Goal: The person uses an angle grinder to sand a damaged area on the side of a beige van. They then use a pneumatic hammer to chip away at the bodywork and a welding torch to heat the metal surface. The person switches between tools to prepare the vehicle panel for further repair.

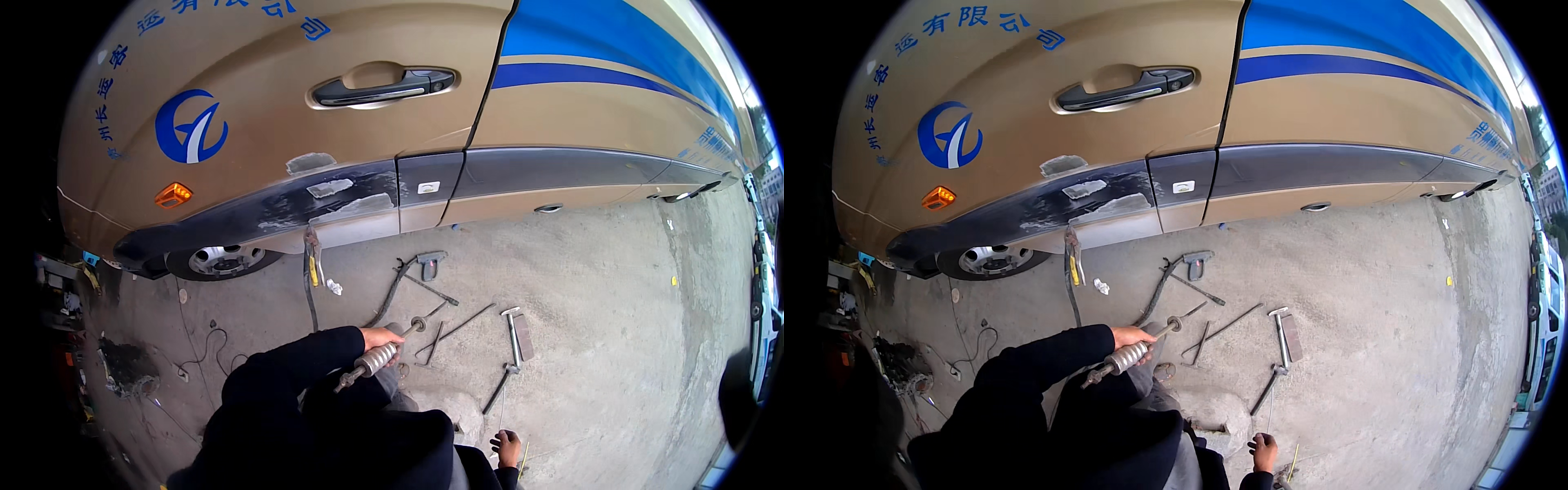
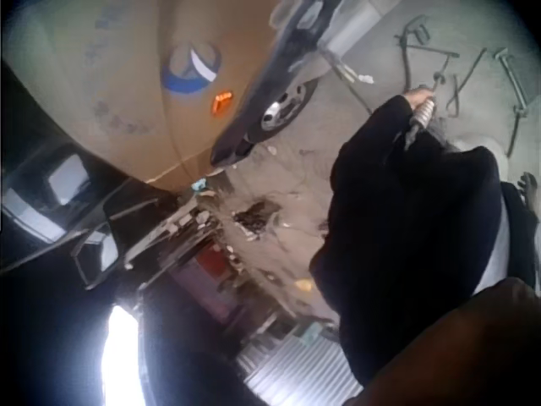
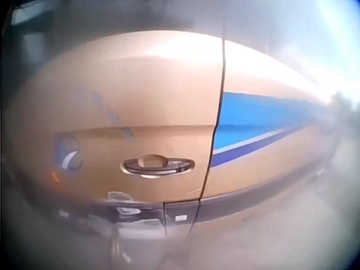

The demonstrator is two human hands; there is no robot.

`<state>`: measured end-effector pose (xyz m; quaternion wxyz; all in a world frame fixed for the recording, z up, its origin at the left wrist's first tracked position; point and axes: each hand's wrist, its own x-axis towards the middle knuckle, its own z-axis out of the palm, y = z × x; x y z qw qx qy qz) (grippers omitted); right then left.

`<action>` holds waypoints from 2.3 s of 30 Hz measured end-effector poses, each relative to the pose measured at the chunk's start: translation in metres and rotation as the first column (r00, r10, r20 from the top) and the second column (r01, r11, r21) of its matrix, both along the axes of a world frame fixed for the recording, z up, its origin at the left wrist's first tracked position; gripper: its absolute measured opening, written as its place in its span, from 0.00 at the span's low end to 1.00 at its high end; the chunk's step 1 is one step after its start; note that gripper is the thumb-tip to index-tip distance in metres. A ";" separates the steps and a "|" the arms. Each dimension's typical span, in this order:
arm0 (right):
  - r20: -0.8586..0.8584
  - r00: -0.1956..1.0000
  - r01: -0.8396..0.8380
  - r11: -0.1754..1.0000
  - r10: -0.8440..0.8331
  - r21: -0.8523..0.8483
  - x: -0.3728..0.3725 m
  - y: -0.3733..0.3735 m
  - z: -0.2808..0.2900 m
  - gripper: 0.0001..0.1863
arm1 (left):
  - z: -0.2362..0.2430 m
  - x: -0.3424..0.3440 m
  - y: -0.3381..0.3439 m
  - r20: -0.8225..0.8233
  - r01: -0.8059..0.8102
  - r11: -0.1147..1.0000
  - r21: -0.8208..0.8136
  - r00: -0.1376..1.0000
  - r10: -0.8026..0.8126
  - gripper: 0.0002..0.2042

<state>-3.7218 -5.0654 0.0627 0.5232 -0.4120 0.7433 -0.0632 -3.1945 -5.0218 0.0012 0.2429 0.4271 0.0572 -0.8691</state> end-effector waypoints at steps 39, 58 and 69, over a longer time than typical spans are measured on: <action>-0.082 0.417 -0.849 0.420 0.905 0.322 0.512 -0.312 -0.670 0.51 | -0.215 -0.194 0.054 0.317 -0.864 -0.008 0.504 0.176 0.932 0.13; -0.517 0.546 -0.818 0.553 0.659 -0.160 0.535 -0.349 -0.807 0.49 | -0.240 -0.220 0.125 0.330 -0.863 0.241 0.445 0.408 0.851 0.13; -0.212 0.408 -0.822 0.458 0.888 0.339 0.339 -0.386 -0.572 0.20 | -0.225 -0.236 0.075 0.227 -0.923 0.250 0.291 0.320 0.920 0.16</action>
